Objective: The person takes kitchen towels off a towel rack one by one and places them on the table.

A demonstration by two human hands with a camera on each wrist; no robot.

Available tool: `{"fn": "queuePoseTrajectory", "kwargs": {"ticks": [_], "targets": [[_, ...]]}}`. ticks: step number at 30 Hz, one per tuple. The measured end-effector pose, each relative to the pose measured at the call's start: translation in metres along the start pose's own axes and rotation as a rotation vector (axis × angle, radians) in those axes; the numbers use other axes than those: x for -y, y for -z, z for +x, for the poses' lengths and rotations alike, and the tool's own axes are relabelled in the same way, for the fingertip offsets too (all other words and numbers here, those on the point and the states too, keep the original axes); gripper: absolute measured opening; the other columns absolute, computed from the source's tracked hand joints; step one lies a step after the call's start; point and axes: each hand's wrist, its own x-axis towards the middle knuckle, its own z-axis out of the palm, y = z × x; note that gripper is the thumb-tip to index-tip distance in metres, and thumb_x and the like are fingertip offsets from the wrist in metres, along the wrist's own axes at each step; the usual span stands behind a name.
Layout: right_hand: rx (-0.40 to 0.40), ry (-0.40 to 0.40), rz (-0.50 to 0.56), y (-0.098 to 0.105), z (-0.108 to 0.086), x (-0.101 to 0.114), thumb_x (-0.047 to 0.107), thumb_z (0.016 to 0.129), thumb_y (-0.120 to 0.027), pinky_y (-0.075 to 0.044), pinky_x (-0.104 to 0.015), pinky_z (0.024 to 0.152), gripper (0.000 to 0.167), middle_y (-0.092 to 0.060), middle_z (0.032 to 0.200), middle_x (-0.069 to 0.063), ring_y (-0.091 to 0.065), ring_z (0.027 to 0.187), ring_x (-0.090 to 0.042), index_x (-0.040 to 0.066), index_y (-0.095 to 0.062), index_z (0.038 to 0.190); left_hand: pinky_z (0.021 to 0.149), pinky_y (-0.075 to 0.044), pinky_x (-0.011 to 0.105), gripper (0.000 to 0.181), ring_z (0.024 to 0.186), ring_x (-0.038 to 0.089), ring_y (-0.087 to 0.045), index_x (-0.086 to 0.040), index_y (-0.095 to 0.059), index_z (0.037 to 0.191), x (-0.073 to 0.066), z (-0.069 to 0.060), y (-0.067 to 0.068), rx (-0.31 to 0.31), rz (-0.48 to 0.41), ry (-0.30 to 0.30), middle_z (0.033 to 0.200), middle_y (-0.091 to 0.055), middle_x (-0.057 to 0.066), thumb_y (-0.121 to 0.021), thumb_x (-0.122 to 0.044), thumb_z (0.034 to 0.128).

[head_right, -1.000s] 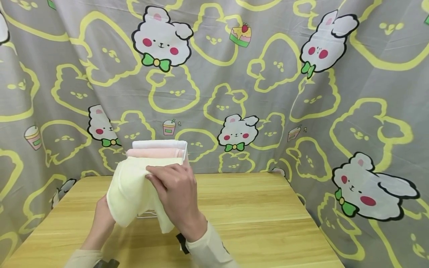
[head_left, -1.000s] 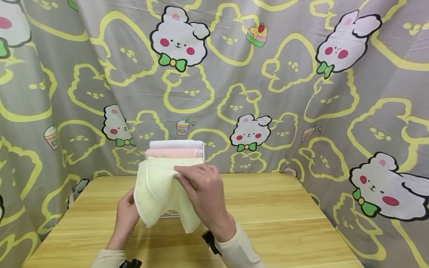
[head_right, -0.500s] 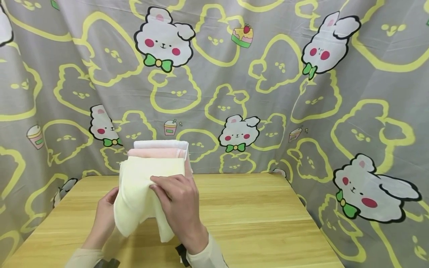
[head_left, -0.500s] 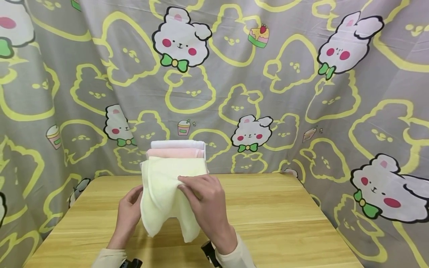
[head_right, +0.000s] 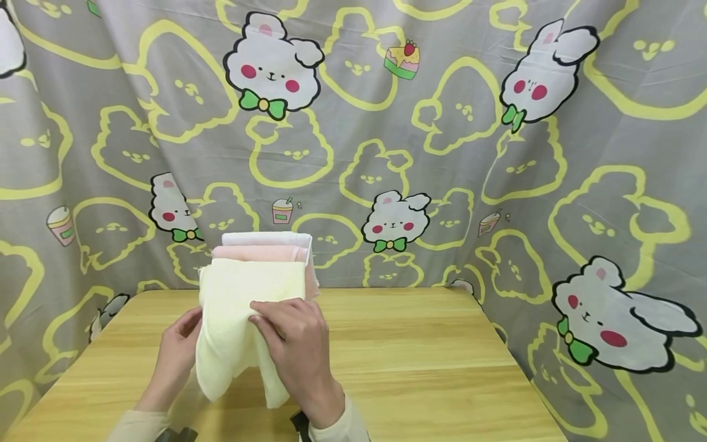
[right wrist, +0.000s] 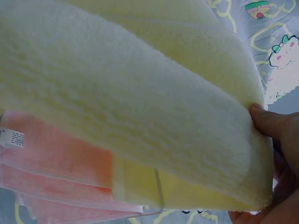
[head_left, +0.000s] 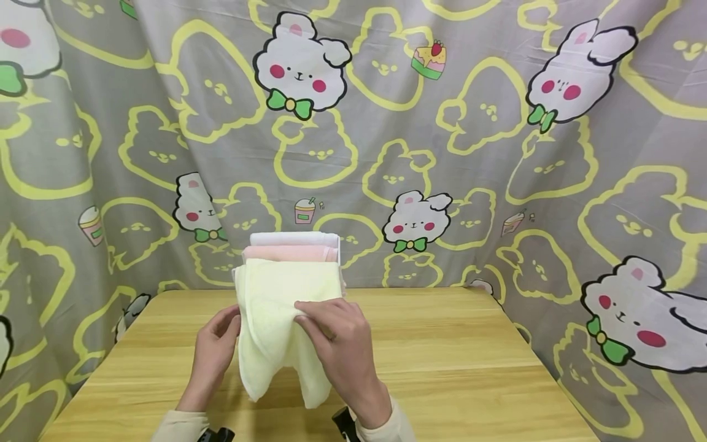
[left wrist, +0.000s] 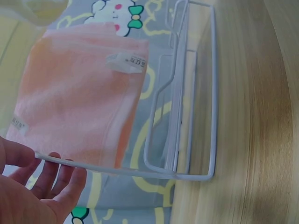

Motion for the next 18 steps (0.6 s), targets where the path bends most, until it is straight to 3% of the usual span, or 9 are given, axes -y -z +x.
{"fn": "queuePoseTrajectory", "kwargs": {"ticks": [6, 12, 18], "targets": [[0.022, 0.001, 0.002, 0.0012, -0.0007, 0.0011, 0.019, 0.09, -0.079, -0.047, -0.015, 0.073, 0.016, -0.079, 0.096, 0.008, -0.069, 0.085, -0.006, 0.018, -0.081, 0.106, 0.084, -0.048, 0.006, 0.04, 0.094, -0.012, -0.059, -0.002, -0.059, 0.14, -0.0009, -0.0006, 0.0019, 0.027, -0.005, 0.021, 0.136, -0.063, 0.022, -0.053, -0.025, 0.1075], [0.051, 0.024, -0.006, 0.0043, -0.0017, 0.0022, 0.018, 0.09, -0.08, -0.05, -0.015, 0.076, 0.016, -0.079, 0.096, 0.007, -0.069, 0.085, -0.006, 0.017, -0.081, 0.105, 0.082, -0.046, 0.004, 0.046, 0.09, -0.014, -0.059, -0.001, -0.057, 0.143, -0.0003, 0.0001, 0.0019, 0.036, 0.005, 0.057, 0.141, -0.06, 0.023, -0.052, -0.03, 0.1081], [0.074, 0.032, -0.01, 0.0069, -0.003, 0.0038, 0.017, 0.09, -0.079, -0.052, -0.017, 0.078, 0.015, -0.079, 0.096, 0.007, -0.07, 0.086, -0.005, 0.017, -0.081, 0.106, 0.082, -0.045, 0.003, 0.044, 0.087, -0.014, -0.061, 0.001, -0.058, 0.141, 0.0016, 0.0001, 0.0004, 0.027, -0.017, 0.056, 0.141, -0.059, 0.024, -0.053, -0.027, 0.1079]]}}
